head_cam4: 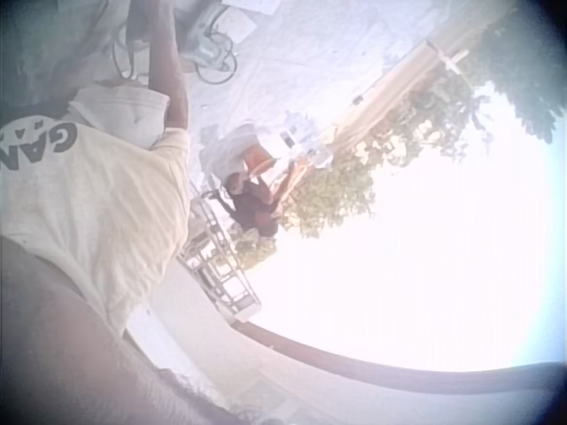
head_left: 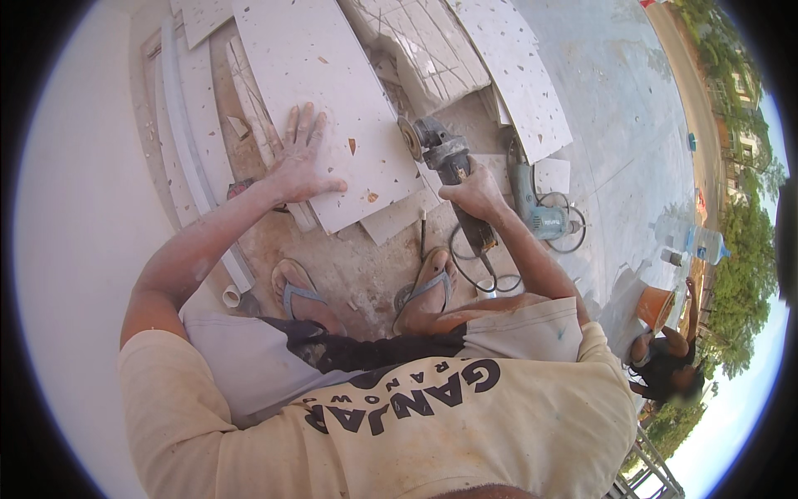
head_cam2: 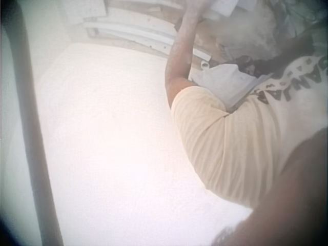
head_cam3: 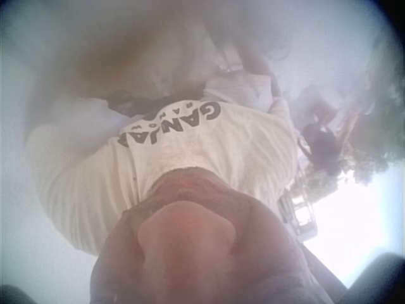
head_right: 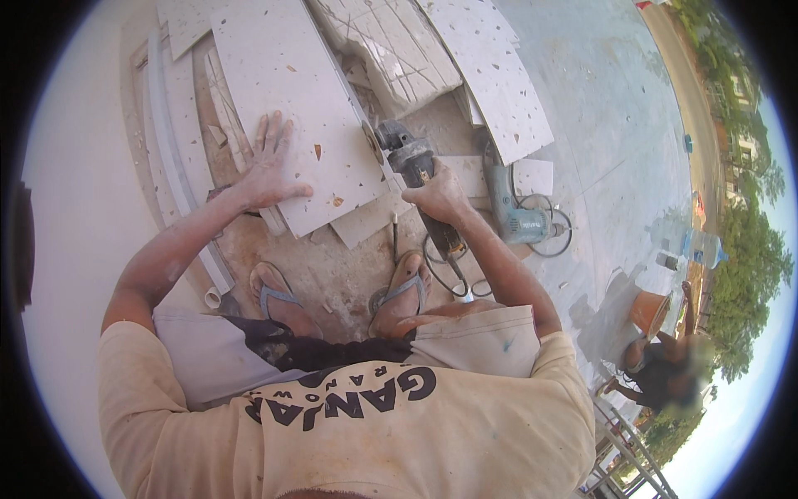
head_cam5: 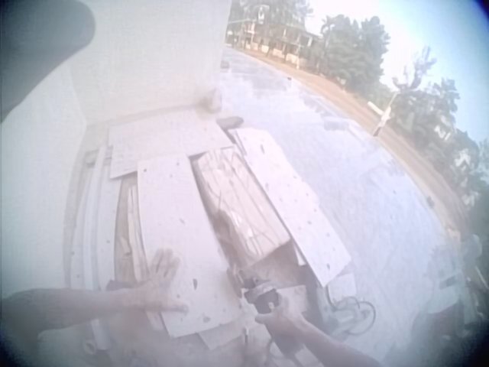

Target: The person measures and marks a white ceramic tile with a metal ruler and pencil. They then use an angle grinder to cut the tile along the marked line, creating a straight edge. The person repeats this process on another tile.

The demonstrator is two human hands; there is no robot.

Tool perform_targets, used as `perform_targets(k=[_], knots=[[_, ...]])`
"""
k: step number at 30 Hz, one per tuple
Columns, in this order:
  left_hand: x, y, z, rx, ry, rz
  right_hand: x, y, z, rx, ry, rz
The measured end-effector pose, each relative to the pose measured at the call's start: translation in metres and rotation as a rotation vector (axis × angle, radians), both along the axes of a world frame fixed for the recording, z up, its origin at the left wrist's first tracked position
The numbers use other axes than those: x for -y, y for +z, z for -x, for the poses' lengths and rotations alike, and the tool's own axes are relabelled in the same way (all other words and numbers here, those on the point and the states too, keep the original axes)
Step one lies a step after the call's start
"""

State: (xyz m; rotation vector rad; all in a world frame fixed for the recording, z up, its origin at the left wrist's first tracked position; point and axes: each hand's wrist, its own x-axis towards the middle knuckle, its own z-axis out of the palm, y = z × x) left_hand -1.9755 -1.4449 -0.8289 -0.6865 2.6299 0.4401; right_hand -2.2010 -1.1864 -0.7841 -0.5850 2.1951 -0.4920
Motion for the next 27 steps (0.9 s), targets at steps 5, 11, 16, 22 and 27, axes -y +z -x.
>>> perform_targets(k=[5,11,16,22,27], knots=[[0.002,-0.003,-0.002,-0.012,-0.004,-0.005,0.004,0.001,0.000,0.003,0.003,0.002],[0.000,0.004,0.000,0.002,0.006,-0.034,0.010,0.001,0.002,0.003,-0.014,0.006],[0.001,0.002,-0.003,-0.012,0.005,-0.015,0.012,-0.005,0.004,-0.025,0.012,0.039],[0.001,0.003,-0.005,0.001,0.017,-0.045,0.019,0.007,-0.001,0.005,0.014,0.058],[0.000,0.007,-0.002,-0.045,0.009,-0.069,0.012,-0.007,0.001,-0.089,-0.013,0.105]])
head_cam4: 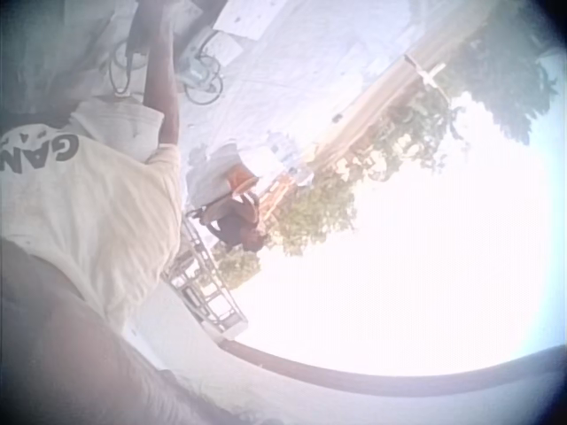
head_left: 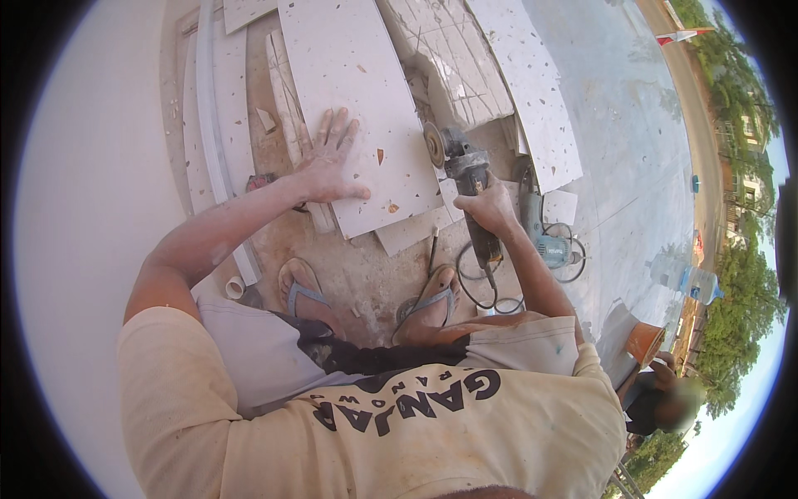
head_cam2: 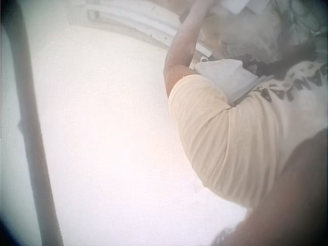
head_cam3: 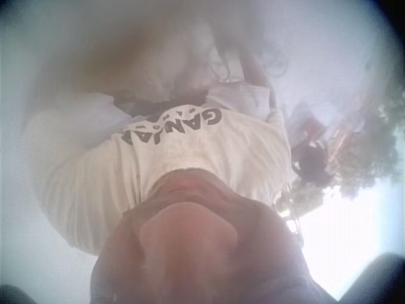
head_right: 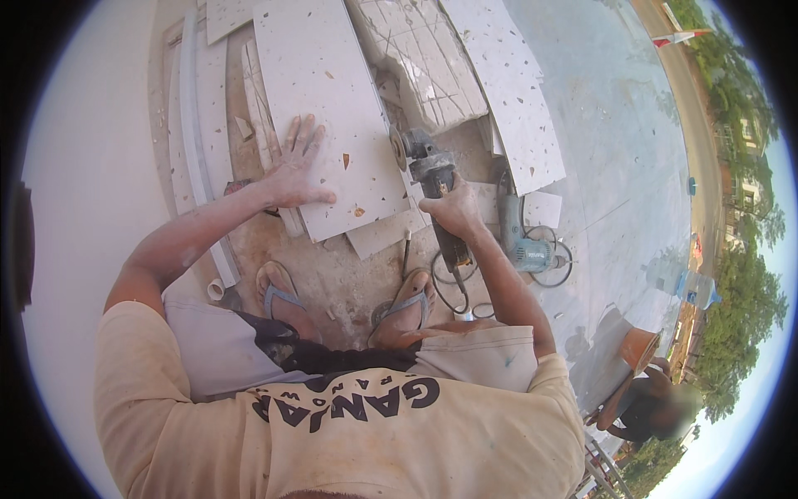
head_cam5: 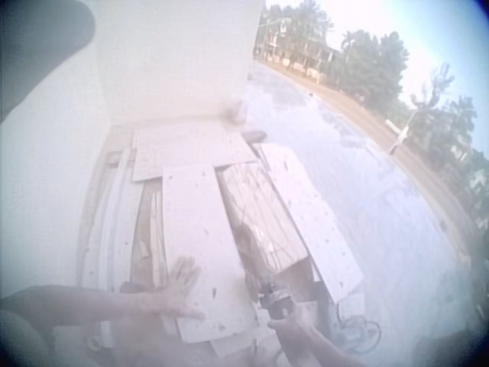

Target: The person measures and marks a white ceramic tile with a metal ruler and pencil. They then use an angle grinder to cut the tile along the marked line, creating a straight edge. The person repeats this process on another tile.

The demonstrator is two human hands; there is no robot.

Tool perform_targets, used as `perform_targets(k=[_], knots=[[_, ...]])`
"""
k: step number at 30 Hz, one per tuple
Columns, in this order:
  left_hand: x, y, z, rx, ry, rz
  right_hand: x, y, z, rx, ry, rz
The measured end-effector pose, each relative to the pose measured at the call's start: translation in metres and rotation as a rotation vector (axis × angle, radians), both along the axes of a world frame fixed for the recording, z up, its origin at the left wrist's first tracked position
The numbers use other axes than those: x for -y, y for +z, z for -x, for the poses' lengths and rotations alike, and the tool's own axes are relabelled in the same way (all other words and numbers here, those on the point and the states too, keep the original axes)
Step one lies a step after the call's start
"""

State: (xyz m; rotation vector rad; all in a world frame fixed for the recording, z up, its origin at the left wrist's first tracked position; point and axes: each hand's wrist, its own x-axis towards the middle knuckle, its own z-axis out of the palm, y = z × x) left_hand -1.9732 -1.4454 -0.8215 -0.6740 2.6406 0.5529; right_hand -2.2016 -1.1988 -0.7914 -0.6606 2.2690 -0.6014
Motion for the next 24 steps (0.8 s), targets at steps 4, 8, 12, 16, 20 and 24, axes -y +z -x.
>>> perform_targets(k=[4,8,12,16,20,24], knots=[[0.000,-0.002,-0.001,-0.021,0.011,-0.017,0.004,0.004,0.000,0.020,-0.002,-0.004],[0.001,-0.004,-0.002,-0.026,0.011,-0.024,0.005,0.005,-0.001,0.060,-0.019,-0.016],[0.001,-0.001,0.001,-0.010,0.006,-0.016,0.001,-0.009,0.003,0.031,-0.006,0.007],[0.002,-0.002,-0.001,-0.004,0.004,-0.002,0.006,0.000,0.000,0.039,-0.003,0.001],[0.002,-0.004,-0.001,0.017,0.003,0.004,0.007,0.002,0.003,-0.002,0.020,-0.017],[0.002,-0.003,-0.001,0.023,0.004,-0.003,0.003,0.006,0.002,0.021,0.014,-0.028]])
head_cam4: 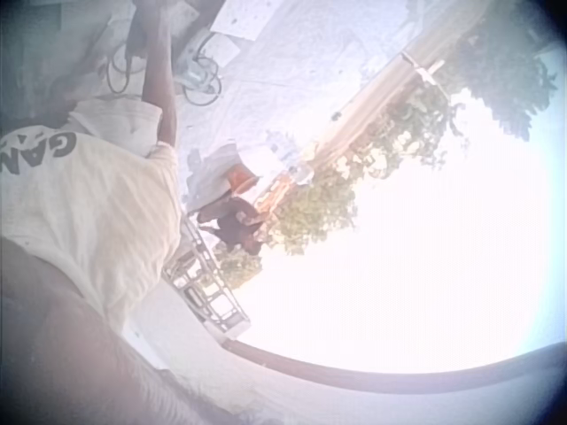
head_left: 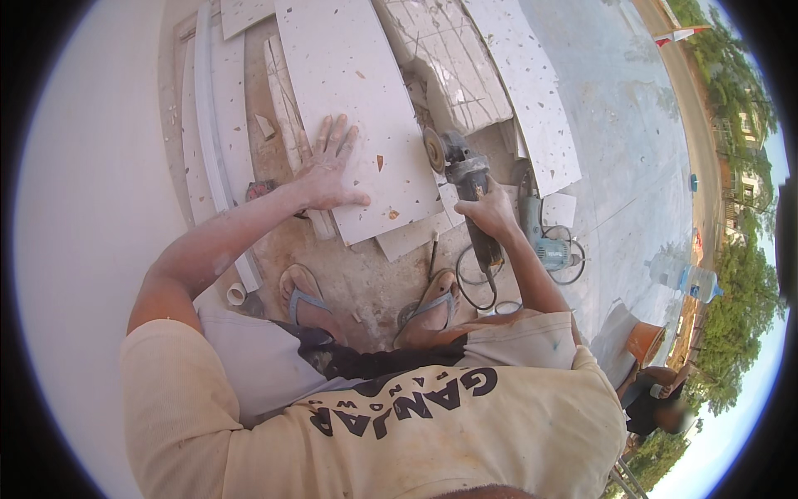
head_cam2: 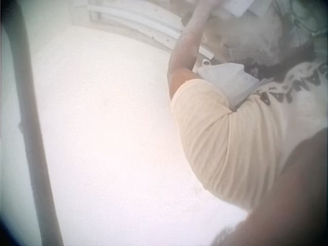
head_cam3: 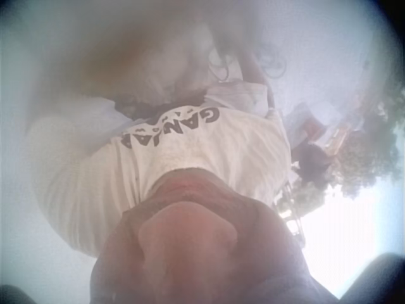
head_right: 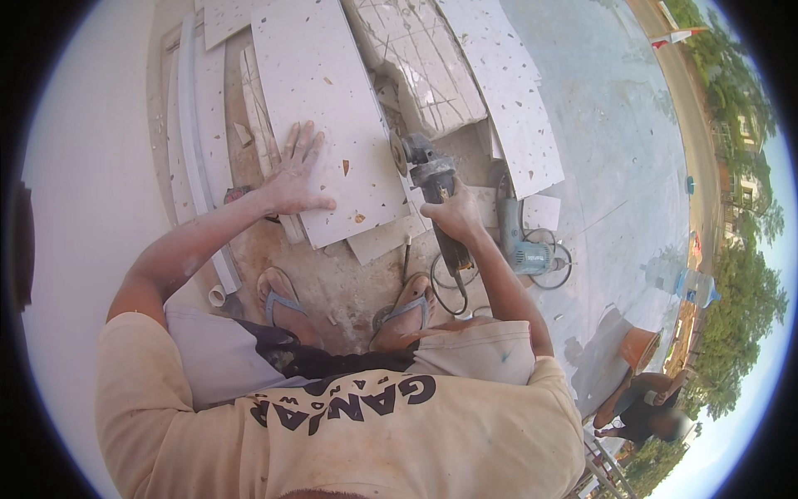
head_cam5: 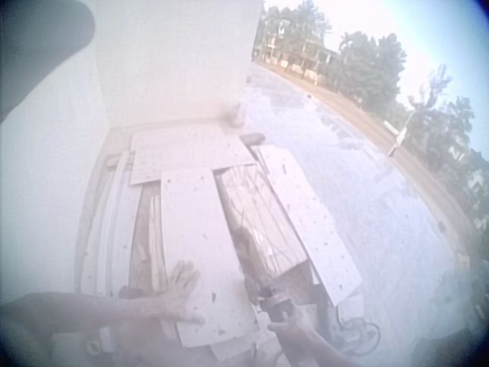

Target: The person measures and marks a white ceramic tile with a metal ruler and pencil. They then use an angle grinder to cut the tile along the marked line, creating a straight edge. The person repeats this process on another tile.

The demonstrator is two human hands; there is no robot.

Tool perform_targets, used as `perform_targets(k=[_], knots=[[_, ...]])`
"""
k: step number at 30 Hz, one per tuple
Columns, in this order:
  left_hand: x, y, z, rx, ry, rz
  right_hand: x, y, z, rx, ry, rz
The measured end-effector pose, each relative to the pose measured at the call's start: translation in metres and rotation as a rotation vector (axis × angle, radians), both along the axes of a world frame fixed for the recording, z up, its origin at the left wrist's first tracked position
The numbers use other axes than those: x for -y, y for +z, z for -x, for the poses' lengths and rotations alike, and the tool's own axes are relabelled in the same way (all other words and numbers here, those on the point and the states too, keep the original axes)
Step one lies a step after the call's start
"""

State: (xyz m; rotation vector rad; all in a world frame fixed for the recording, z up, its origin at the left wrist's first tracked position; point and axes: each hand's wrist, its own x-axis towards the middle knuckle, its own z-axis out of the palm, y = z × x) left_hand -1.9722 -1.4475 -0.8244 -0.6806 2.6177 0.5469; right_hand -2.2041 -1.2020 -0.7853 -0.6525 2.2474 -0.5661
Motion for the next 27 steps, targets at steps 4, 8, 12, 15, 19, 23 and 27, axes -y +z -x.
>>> perform_targets(k=[4,8,12,15,19,23,27], knots=[[-0.001,0.004,0.003,0.018,0.003,0.001,0.001,0.010,-0.004,0.028,0.003,-0.016],[-0.001,0.001,0.002,0.006,0.002,0.004,0.002,0.007,-0.004,-0.025,0.000,-0.018],[0.000,-0.005,-0.001,-0.014,0.001,0.010,0.009,0.009,-0.001,-0.001,0.019,-0.019],[-0.001,-0.004,0.000,-0.015,0.000,0.010,0.006,-0.003,0.002,-0.012,-0.003,0.010],[-0.001,0.001,0.002,0.011,0.004,0.010,0.005,-0.008,0.003,0.015,-0.028,0.025],[-0.001,0.005,0.002,-0.024,0.010,-0.030,0.011,0.000,0.002,-0.010,-0.001,0.012],[0.000,0.002,0.000,-0.026,0.008,-0.026,0.013,-0.003,0.004,-0.008,-0.001,0.003]])
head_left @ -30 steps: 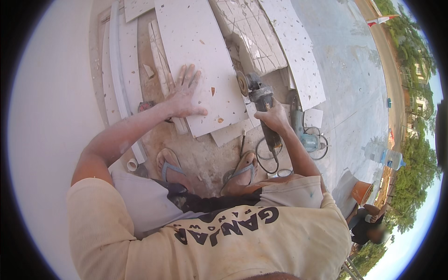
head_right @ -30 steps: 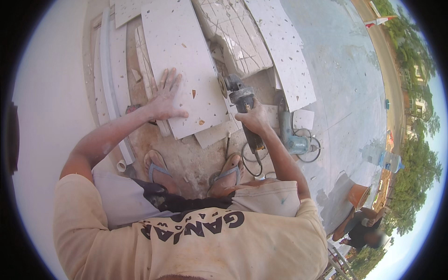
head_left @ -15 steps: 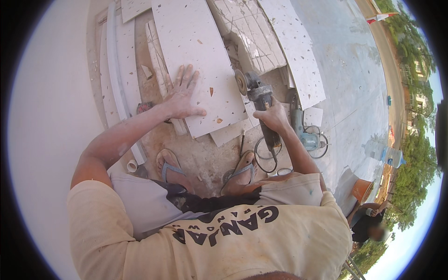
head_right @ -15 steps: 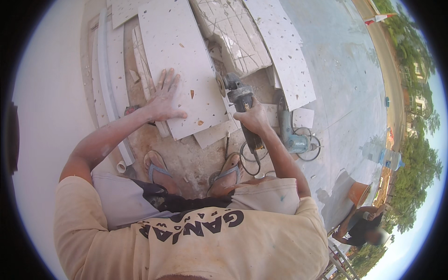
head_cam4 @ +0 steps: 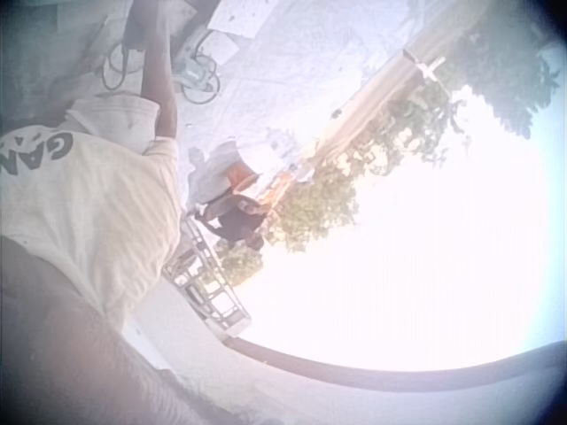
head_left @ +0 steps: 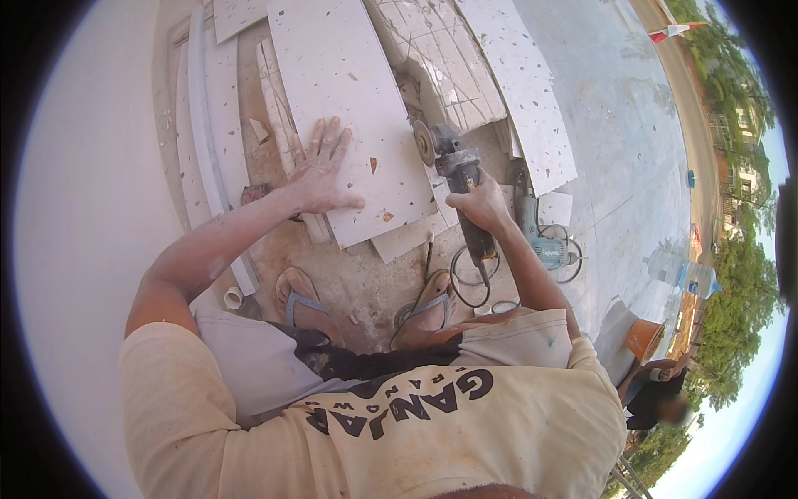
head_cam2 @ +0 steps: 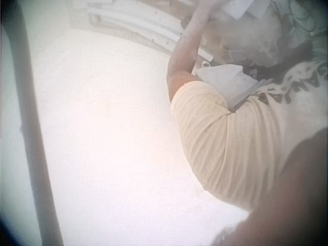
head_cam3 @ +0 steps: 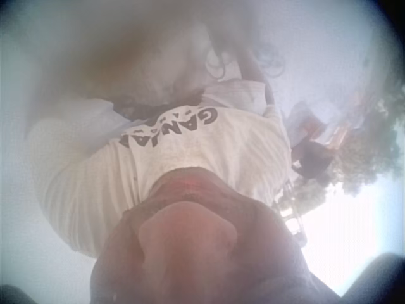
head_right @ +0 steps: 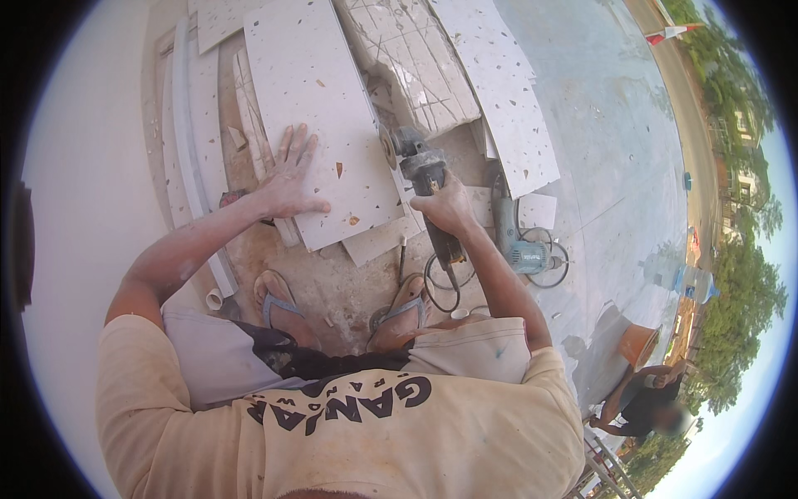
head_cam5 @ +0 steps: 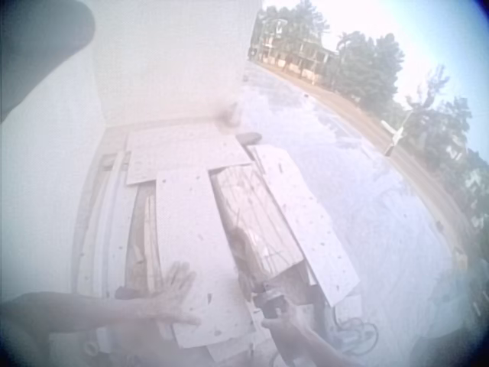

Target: The person measures and marks a white ceramic tile with a metal ruler and pencil. They then use an angle grinder to cut the tile along the marked line, creating a straight edge. The person repeats this process on another tile.

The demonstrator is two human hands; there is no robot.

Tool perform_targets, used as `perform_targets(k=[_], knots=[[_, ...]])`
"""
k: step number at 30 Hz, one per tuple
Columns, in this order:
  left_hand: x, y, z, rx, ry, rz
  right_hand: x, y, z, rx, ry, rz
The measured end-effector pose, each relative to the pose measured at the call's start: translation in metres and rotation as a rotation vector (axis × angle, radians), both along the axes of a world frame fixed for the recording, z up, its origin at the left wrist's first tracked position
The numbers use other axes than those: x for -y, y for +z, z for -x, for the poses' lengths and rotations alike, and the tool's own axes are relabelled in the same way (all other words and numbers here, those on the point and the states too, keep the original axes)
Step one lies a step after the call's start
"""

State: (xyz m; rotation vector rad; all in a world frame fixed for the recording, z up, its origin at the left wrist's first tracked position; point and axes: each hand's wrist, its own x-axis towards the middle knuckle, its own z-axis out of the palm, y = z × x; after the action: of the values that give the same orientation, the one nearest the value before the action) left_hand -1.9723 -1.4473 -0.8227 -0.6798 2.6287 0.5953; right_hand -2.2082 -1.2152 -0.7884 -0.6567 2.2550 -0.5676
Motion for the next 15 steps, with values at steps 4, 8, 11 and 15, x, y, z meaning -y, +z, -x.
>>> perform_targets(k=[4,8,11,15], knots=[[0.0003,-0.0023,0.0002,0.000,-0.005,0.012,-0.0008,-0.0055,0.0021,0.021,-0.018,-0.004],[0.0004,-0.0024,0.0000,-0.003,-0.002,0.007,0.0002,-0.0070,0.0018,0.004,-0.012,0.001],[-0.0010,-0.0009,0.0006,-0.002,0.004,0.008,0.0005,-0.0088,0.0017,0.008,-0.019,0.010],[-0.0001,-0.0008,0.0011,0.029,-0.006,0.027,0.0013,-0.0098,0.0016,0.012,-0.022,0.025]])
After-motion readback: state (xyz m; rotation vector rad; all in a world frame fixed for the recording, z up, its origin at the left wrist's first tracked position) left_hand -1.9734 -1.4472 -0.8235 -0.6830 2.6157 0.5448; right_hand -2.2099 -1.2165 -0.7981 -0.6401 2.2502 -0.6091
